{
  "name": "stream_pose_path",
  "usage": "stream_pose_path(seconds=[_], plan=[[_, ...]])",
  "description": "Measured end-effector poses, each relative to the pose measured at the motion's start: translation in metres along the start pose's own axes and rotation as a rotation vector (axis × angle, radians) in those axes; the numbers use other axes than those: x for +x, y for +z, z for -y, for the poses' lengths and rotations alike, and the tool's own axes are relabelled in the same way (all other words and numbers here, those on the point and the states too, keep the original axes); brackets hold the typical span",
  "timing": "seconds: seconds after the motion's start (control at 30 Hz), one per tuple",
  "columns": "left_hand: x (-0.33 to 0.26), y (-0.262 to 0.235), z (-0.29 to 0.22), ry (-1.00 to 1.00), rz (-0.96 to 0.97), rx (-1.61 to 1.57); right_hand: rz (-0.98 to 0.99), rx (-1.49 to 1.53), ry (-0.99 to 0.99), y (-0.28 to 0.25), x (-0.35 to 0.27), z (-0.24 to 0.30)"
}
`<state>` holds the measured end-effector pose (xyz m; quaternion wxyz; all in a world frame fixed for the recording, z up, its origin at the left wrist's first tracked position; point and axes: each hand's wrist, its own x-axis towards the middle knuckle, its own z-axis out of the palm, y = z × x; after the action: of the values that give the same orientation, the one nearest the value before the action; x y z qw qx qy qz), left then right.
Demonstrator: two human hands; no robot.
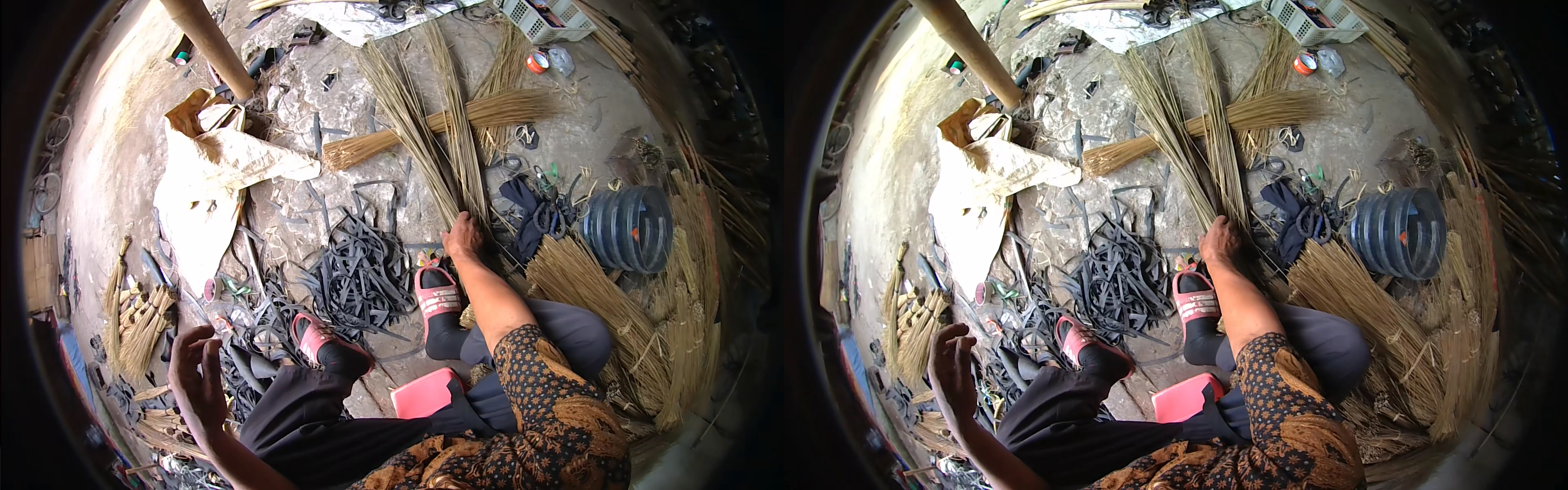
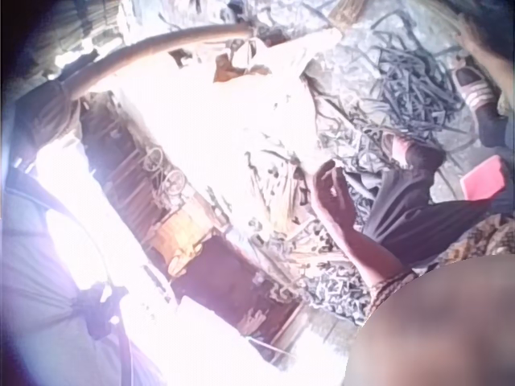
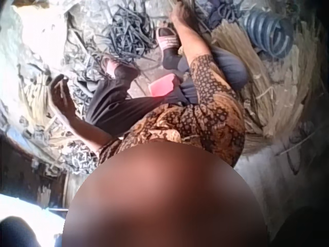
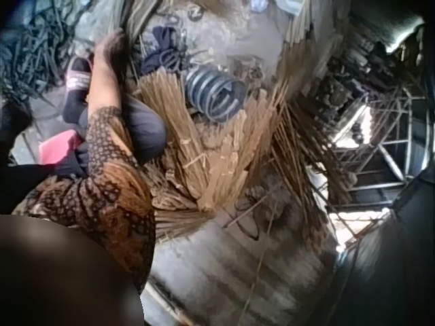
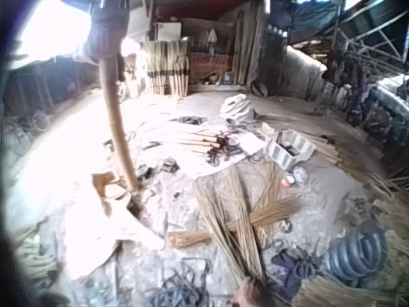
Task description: The person gathers bundles of dried plant fibers, aligns them, and ties them with black rubber strips to form brooms. The person repeatedly picks up bundles, wraps the strips, and places the finished brooms aside.
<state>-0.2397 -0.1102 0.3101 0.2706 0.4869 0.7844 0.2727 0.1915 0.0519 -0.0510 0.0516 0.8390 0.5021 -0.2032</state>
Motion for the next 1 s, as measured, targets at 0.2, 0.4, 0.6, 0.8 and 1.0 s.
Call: stream_pose_path(seconds=[0.2,0.4,0.6,0.8,1.0], plan=[[-0.001,0.002,-0.001,0.027,-0.033,0.029,0.020,0.179,0.048,0.012,0.016,-0.005],[-0.003,-0.003,-0.002,-0.007,0.050,0.106,0.033,0.250,0.002,0.006,0.008,-0.003],[-0.004,-0.002,-0.007,0.026,0.043,0.097,0.040,0.367,0.007,0.001,-0.004,-0.002],[-0.003,-0.001,-0.012,-0.007,0.054,0.146,-0.069,0.306,0.016,0.017,0.015,-0.007],[-0.003,0.001,-0.011,0.020,0.046,0.164,-0.085,0.232,0.026,0.023,0.013,-0.007]])
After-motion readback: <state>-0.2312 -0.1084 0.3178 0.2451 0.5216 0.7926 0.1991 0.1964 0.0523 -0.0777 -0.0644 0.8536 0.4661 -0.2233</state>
